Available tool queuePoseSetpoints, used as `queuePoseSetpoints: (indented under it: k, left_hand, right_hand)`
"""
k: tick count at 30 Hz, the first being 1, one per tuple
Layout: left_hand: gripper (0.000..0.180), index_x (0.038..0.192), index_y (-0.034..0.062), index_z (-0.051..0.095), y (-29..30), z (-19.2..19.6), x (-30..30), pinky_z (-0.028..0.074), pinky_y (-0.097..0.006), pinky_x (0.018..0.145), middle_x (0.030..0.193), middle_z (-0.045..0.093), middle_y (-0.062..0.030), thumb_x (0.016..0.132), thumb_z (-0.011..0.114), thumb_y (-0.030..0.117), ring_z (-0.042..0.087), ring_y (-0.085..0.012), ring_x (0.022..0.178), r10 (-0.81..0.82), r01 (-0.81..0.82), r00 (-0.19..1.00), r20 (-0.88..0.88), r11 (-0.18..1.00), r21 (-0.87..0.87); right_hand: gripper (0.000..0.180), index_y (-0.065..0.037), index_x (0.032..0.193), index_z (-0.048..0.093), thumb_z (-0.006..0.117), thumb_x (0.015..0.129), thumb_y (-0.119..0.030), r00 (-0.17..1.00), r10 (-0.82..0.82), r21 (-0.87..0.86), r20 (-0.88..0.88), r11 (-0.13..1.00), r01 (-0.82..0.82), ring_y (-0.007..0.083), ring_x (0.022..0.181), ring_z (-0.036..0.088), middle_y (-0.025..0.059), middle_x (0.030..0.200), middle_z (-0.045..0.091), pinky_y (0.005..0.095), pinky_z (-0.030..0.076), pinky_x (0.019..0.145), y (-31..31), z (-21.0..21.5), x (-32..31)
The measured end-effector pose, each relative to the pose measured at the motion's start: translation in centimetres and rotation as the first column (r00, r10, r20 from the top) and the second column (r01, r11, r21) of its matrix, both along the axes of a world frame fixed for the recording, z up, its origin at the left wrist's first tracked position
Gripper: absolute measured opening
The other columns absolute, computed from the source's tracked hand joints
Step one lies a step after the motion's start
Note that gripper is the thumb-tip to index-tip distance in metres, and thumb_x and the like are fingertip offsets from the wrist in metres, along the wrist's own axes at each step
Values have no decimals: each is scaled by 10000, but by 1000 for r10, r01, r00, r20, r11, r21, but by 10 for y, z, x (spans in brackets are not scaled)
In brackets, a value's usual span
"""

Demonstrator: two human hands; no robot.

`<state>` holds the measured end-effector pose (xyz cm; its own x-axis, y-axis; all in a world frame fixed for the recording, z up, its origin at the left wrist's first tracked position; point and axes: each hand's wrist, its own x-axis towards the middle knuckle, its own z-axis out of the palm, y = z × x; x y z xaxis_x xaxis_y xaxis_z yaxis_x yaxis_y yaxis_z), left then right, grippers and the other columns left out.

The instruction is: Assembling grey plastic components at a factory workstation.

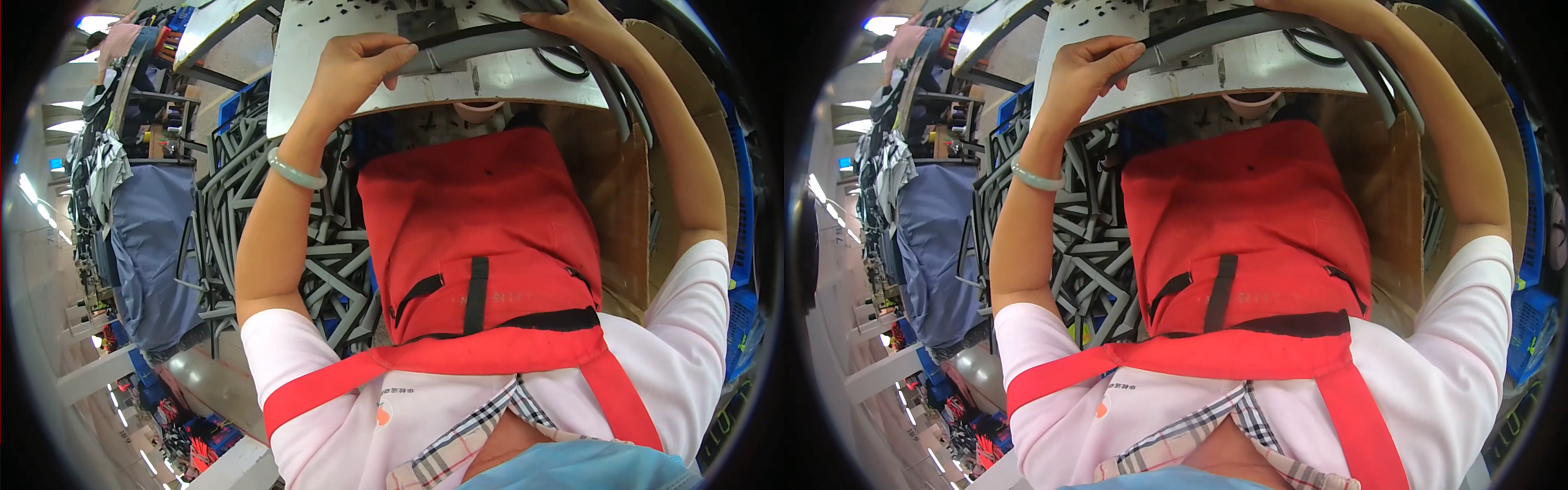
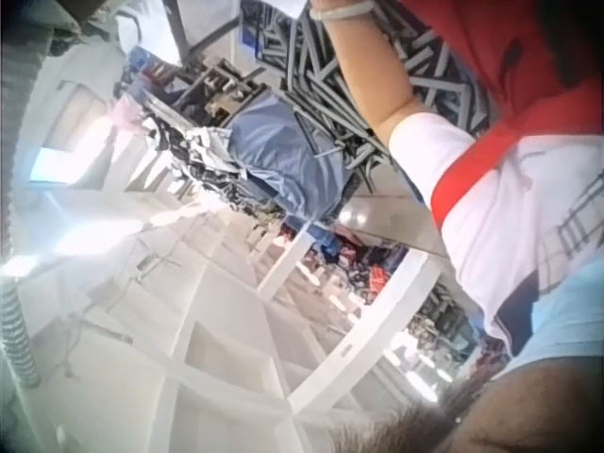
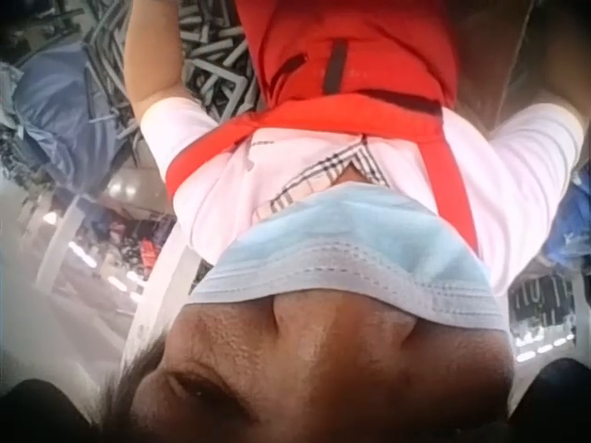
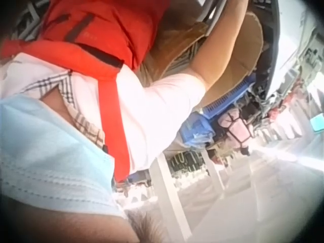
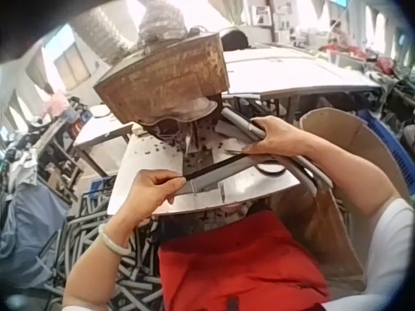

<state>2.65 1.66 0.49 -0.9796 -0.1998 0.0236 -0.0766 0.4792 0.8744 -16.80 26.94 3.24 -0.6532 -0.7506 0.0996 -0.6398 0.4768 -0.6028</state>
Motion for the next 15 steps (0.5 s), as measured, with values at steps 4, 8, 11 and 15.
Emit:
queuePoseSetpoints:
  k: [4,8,11,15]
  left_hand:
    - [325,1033,-24,727,-10,-8,-16,342,-204,482,651,615,-20,859,744,250,508,-50,554,74,-76,997,22,990,123]
    - [306,1045,-22,721,-15,-12,-25,328,-195,489,653,601,-21,874,727,232,455,-50,531,101,-98,995,-7,979,179]
    - [285,1051,-11,720,-18,-11,-27,313,-189,495,639,582,-9,894,706,226,401,-42,510,94,-89,995,-14,975,205]
    - [288,1060,-7,719,-19,-5,-28,314,-189,502,640,581,-7,902,695,233,400,-40,513,51,-43,998,-37,981,190]
  right_hand:
    - [455,30,1051,638,772,782,-312,992,-38,-11,120,999,40,158,820,595,90,873,668,320,479,777,-9,5,-1]
    - [442,28,1052,639,767,790,-303,991,-64,-19,121,998,66,155,807,594,80,867,664,311,479,768,-14,6,-5]
    - [446,35,1064,636,766,793,-294,992,-40,-59,122,997,48,157,802,596,78,870,665,306,481,768,-16,4,-9]
    - [397,35,1017,628,772,795,-261,969,-63,-95,240,992,87,130,735,587,58,825,642,277,483,688,-16,6,-11]
